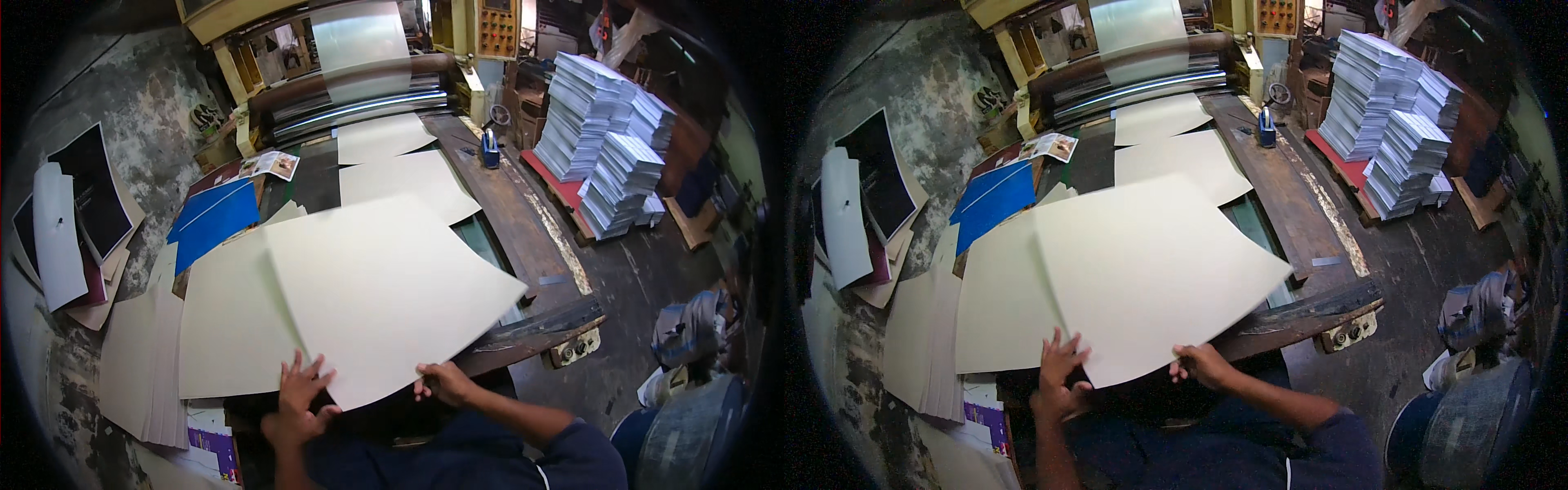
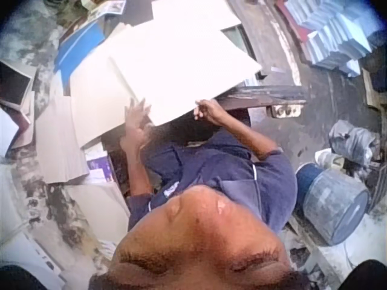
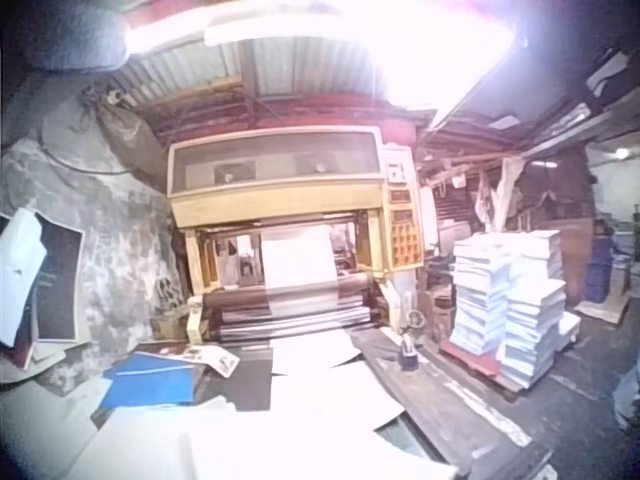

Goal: The person organizes and stacks large paper sheets on a workbench, picking up individual sheets from one pile and placing them onto another while aligning them with the machine's rollers.

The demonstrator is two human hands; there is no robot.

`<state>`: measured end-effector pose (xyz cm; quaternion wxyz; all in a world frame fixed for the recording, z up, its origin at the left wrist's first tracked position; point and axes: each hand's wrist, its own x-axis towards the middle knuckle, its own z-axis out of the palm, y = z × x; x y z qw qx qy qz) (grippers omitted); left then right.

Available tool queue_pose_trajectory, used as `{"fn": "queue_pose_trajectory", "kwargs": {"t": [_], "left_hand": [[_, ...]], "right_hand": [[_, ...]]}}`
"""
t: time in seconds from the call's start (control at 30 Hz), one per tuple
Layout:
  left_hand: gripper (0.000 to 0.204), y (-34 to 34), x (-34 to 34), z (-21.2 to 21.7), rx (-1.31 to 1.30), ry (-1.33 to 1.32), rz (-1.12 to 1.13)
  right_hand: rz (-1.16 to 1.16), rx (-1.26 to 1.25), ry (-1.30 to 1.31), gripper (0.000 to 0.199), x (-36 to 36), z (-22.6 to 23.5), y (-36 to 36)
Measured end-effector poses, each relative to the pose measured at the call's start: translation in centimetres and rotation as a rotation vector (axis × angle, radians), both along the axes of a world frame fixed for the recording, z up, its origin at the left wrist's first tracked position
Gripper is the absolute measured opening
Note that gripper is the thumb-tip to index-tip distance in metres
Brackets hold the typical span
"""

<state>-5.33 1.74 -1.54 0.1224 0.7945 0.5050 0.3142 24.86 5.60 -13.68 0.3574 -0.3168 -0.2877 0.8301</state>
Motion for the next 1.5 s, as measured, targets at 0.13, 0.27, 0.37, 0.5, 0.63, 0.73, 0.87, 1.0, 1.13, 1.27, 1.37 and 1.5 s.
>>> {"fn": "queue_pose_trajectory", "kwargs": {"t": [0.13, 0.27, 0.37, 0.5, 0.63, 0.73, 0.87, 1.0, 1.13, 1.27, 1.37, 1.5], "left_hand": [[0.087, 1.9, -2.7, 0.2, -0.022, 0.163, 0.136], [0.092, 2.5, -3.8, -0.4, -0.156, 0.106, 0.123], [0.081, 2.7, -5.0, -1.4, -0.209, 0.013, 0.123], [0.059, 3.1, -5.4, -1.6, -0.231, -0.188, 0.100], [0.046, 3.1, -5.5, -1.8, -0.245, -0.314, 0.143], [0.040, 3.1, -4.4, -1.9, -0.223, -0.327, 0.264], [0.043, 2.3, -2.2, -2.1, -0.170, -0.247, 0.434], [0.049, 1.9, -2.0, -3.2, -0.166, -0.367, 0.539], [0.051, 3.0, -2.4, -2.1, -0.013, -1.324, 0.688], [0.049, 1.8, -1.1, -1.7, -0.064, -0.938, 0.661], [0.040, 1.3, 1.0, -1.6, -0.051, -0.515, 0.487], [0.035, 0.5, 2.2, 0.7, -0.060, -0.349, 0.106]], "right_hand": [[-0.120, -0.211, -0.034, 0.028, -0.1, -1.8, -4.9], [-0.175, -0.279, -0.001, 0.031, -0.7, -2.4, -6.5], [-0.212, -0.287, -0.028, 0.032, -1.2, -3.0, -4.9], [-0.261, -0.261, -0.004, 0.034, -0.8, -2.3, -0.9], [-0.314, -0.209, 0.031, 0.043, -0.7, -3.7, 3.6], [-0.390, -0.175, 0.092, 0.043, -1.5, -3.9, 6.3], [-0.443, -0.139, 0.101, 0.044, -2.2, -4.5, 8.9], [-0.506, -0.128, 0.108, 0.045, -3.1, -5.2, 11.3], [-0.555, -0.111, 0.129, 0.041, -3.9, -6.3, 13.7], [-0.622, -0.131, 0.107, 0.045, -4.4, -7.8, 15.1], [-0.519, -0.125, 0.111, 0.058, -4.4, -6.4, 14.2], [-0.048, 0.160, 0.157, 0.084, -2.1, 1.3, 8.8]]}}
